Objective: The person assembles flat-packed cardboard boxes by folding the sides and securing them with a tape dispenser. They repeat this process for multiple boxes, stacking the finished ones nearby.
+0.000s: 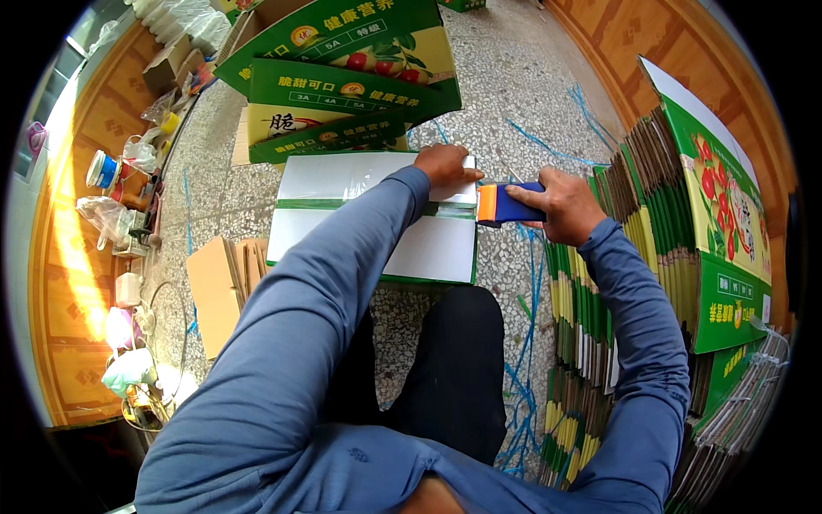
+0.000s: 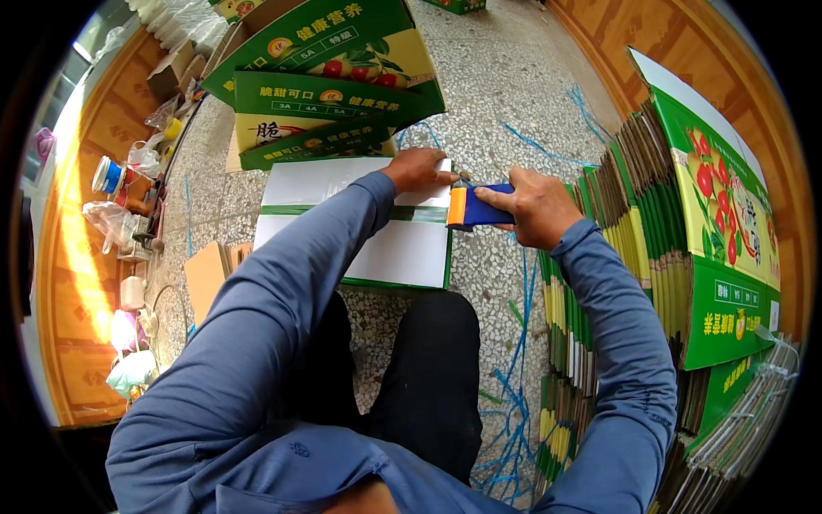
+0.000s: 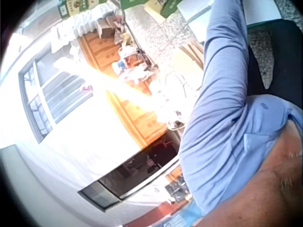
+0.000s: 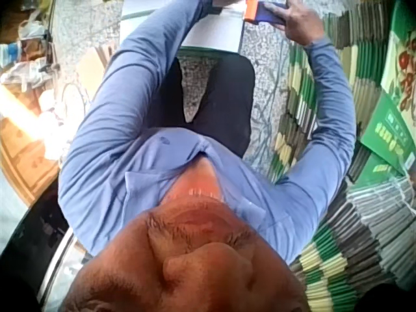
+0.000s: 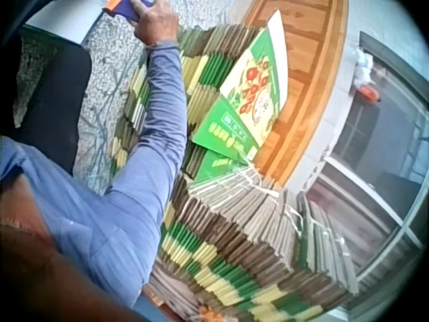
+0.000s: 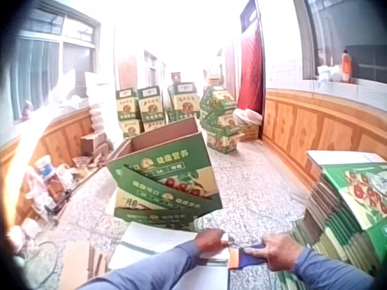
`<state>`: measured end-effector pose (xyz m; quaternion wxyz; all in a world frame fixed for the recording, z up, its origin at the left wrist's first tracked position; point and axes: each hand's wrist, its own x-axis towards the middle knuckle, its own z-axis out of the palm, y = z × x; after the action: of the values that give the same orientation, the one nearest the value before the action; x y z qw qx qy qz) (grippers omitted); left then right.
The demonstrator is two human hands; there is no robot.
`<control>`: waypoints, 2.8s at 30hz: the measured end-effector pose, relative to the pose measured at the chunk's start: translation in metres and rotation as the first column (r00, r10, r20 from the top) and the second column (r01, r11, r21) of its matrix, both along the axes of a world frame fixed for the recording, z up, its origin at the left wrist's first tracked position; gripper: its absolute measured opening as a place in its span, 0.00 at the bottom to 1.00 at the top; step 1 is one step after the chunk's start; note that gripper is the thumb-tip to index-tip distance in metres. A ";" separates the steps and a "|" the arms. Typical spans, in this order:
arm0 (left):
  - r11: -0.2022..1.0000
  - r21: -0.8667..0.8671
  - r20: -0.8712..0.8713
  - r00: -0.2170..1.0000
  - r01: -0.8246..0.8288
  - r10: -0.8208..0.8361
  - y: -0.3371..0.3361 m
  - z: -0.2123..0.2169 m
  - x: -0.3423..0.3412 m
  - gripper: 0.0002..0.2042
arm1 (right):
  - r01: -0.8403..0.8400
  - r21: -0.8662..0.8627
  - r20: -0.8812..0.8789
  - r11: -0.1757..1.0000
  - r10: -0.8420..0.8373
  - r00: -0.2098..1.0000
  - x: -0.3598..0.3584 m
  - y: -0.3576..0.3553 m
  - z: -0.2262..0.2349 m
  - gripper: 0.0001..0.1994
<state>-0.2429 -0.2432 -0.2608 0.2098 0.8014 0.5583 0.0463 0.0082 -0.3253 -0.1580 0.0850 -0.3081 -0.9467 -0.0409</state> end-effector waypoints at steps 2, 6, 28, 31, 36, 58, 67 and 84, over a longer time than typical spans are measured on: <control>1.000 0.020 0.001 1.000 0.009 -0.009 -0.001 0.005 0.001 0.26 | 0.017 -0.022 -0.024 1.000 -0.017 1.000 0.000 -0.001 -0.001 0.27; 0.998 0.065 -0.004 1.000 0.000 0.000 -0.005 0.004 -0.003 0.33 | 0.024 -0.051 -0.033 0.998 -0.026 0.999 0.001 -0.002 -0.004 0.27; 0.801 0.558 0.103 0.976 -0.215 0.191 -0.054 -0.024 0.020 0.19 | 0.085 -0.120 -0.194 0.989 -0.108 0.975 0.026 0.005 -0.094 0.29; 0.803 0.555 0.096 0.976 -0.216 0.196 -0.054 -0.023 0.021 0.19 | 0.155 -0.135 -0.174 0.979 -0.177 0.969 0.048 -0.004 -0.120 0.29; 0.777 0.588 0.112 0.974 -0.224 0.196 -0.054 -0.024 0.022 0.19 | 0.237 -0.174 -0.125 0.956 -0.260 0.958 0.083 -0.023 -0.161 0.30; 0.785 0.569 0.126 0.969 -0.246 0.213 -0.053 -0.025 0.017 0.19 | 0.220 -0.152 0.150 0.963 -0.198 0.969 0.034 -0.003 -0.164 0.20; 0.806 0.517 0.212 0.955 -0.288 0.205 -0.051 -0.029 0.012 0.20 | 0.470 -0.219 -0.010 0.855 -0.483 0.875 -0.030 -0.023 -0.315 0.20; 0.668 0.352 0.621 0.698 -0.655 0.357 -0.029 -0.019 -0.130 0.18 | 0.616 -0.696 -0.078 0.368 -0.892 0.444 0.096 -0.068 -0.374 0.28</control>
<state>-0.3729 -0.2721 -0.2800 0.0854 0.5883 0.6527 0.4696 0.1043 -0.3935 -0.5318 0.1723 -0.7292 -0.5989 0.2827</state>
